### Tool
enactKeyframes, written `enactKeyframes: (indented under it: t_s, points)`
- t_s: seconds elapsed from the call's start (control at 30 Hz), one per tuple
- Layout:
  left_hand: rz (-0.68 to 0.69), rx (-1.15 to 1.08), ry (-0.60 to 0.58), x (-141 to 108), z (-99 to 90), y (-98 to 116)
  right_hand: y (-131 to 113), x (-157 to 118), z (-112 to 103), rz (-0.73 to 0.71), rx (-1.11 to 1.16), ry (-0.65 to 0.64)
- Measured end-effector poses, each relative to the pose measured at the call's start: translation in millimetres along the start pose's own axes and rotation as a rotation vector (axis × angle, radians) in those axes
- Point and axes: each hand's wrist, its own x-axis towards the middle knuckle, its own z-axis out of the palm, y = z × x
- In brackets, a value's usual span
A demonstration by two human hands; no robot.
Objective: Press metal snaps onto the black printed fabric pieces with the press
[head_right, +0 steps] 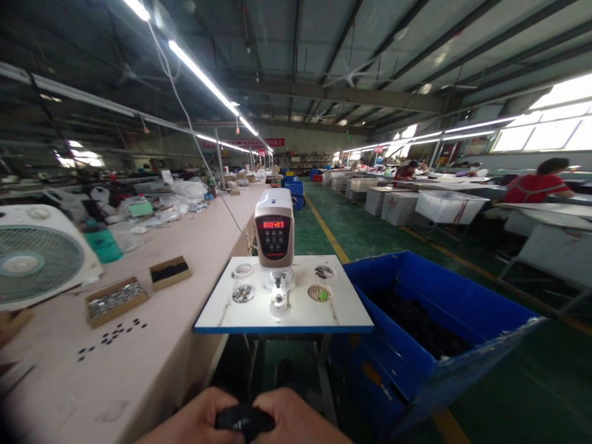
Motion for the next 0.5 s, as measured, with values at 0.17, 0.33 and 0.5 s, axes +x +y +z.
enactKeyframes:
  t_s: [0.17,0.33,0.5]
  points:
    - [0.11,0.038,-0.158,28.9,-13.2,0.0,9.5,9.6,-8.7,0.014,0.125,0.094]
    - [0.092,-0.019,-0.187,65.1,-19.7,-3.3,19.7,23.0,-24.4,-0.014,0.041,0.195]
    - [0.03,-0.044,-0.153,95.8,-26.2,0.1,24.8,39.9,-40.5,-0.002,-0.047,0.272]
